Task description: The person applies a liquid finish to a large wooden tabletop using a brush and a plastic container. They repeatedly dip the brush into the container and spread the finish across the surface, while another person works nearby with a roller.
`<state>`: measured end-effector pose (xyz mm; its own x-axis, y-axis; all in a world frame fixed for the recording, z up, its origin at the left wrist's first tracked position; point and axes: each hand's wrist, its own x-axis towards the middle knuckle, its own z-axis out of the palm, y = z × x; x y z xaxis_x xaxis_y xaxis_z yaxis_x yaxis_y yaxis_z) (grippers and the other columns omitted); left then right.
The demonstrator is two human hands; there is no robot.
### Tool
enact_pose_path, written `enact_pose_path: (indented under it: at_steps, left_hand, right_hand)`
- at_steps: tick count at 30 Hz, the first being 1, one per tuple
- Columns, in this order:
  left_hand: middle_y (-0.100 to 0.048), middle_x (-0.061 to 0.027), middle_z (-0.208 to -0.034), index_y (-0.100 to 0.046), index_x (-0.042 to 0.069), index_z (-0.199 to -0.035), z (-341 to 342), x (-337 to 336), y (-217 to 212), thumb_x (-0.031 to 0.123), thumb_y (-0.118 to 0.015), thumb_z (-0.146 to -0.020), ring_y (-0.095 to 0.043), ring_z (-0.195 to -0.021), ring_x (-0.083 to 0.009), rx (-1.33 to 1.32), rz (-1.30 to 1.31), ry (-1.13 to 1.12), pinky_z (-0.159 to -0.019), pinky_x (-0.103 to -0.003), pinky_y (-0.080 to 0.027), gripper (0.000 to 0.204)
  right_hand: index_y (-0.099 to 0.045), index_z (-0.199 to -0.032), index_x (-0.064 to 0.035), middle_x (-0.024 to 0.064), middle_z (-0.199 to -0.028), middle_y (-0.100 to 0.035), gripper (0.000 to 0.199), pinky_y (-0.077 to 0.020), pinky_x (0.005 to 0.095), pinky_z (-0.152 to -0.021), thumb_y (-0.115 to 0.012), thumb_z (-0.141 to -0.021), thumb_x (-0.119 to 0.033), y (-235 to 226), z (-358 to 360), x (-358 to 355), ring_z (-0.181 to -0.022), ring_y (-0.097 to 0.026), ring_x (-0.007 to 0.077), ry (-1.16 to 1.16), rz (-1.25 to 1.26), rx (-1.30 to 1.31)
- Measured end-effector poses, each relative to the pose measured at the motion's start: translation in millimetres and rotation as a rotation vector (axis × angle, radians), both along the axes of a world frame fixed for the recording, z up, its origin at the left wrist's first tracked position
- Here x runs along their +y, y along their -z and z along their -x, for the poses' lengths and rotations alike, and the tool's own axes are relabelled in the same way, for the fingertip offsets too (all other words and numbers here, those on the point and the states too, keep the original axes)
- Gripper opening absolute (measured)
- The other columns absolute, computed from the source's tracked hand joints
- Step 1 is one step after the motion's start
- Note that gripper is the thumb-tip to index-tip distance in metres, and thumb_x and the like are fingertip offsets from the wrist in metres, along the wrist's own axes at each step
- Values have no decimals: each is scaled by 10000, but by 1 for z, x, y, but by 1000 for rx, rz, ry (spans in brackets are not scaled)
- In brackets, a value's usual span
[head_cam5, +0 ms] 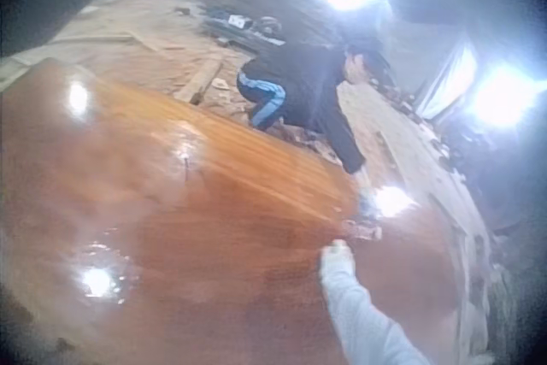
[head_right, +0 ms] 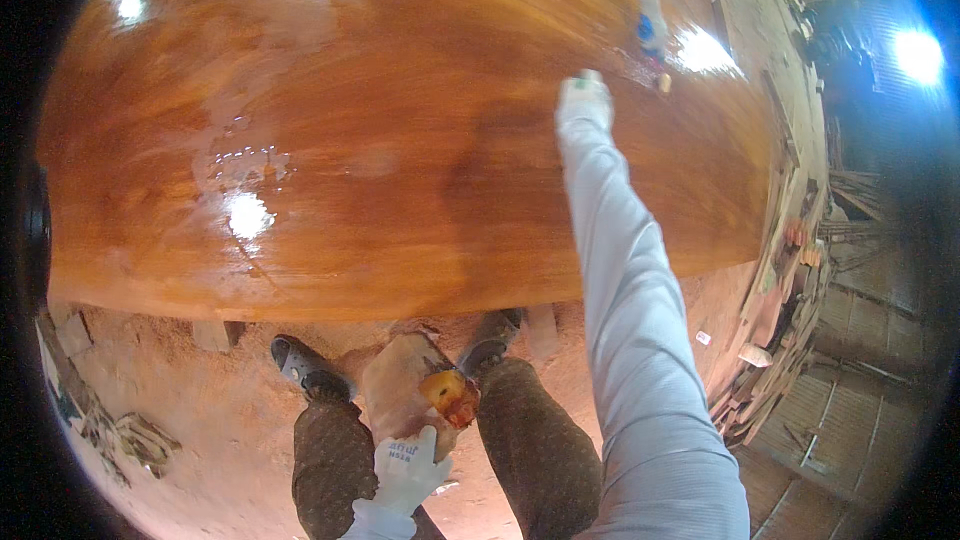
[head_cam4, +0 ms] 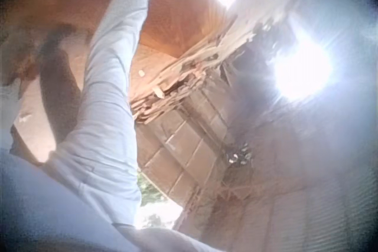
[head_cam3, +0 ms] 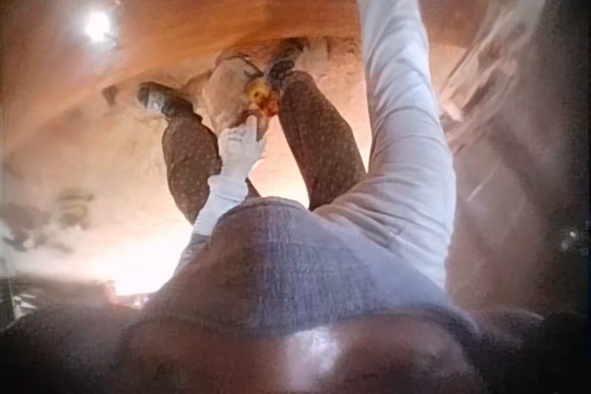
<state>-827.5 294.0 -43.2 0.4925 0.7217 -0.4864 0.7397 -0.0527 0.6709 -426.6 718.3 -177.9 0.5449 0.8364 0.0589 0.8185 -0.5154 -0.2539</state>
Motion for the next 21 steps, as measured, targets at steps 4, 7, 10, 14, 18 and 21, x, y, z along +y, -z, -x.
enact_pose_path:
  at_steps: [4,7,10,14,18,21]
  left_hand:
    - [-625,-38,-628,-611,68,-1039,15,-1,4,326,-728,-720,-612,-566,-233,10,-58,-39,-590,-409,-416,427]
    - [-615,-40,-613,-585,78,-992,18,-1,14,315,-714,-727,-613,-565,-233,14,23,-1,-591,-404,-429,378]
    - [-616,-45,-615,-554,88,-948,12,6,19,307,-701,-733,-623,-572,-241,-26,28,56,-594,-401,-437,340]
    - [-632,-59,-630,-530,98,-926,37,2,7,297,-699,-732,-643,-583,-259,33,-1,-61,-605,-404,-459,325]
    - [-622,-40,-662,-542,100,-1020,50,9,-1,295,-704,-737,-632,-632,-228,-36,67,-62,-638,-401,-413,381]
    - [-600,-34,-646,-543,95,-1009,54,8,-3,294,-713,-738,-607,-594,-215,-166,-258,-169,-598,-394,-381,377]
  right_hand:
    - [-707,-919,-97,141,-1009,-700,238,-544,437,-824,-533,-895,-258,-16,277,19,-977,-661,329,-677,304,-103]
    - [-706,-991,-121,132,-1056,-693,227,-533,455,-872,-586,-877,-276,-40,447,21,-1054,-648,307,-955,303,207]
    - [-679,-960,-112,161,-982,-703,222,-535,460,-854,-595,-857,-290,4,531,31,-972,-663,365,-735,56,716]
    - [-638,-1032,-98,11,-897,-626,122,-469,336,-721,-615,-913,-107,-13,459,-12,-818,-567,150,-332,-31,1859]
    - [-607,-1128,-64,62,-934,-660,238,-523,343,-665,-642,-922,-178,-28,233,-65,-786,-629,189,168,-229,1316]
    - [-632,-1081,-73,87,-852,-685,252,-537,353,-696,-654,-891,-236,-10,64,-117,-812,-652,193,198,-110,715]
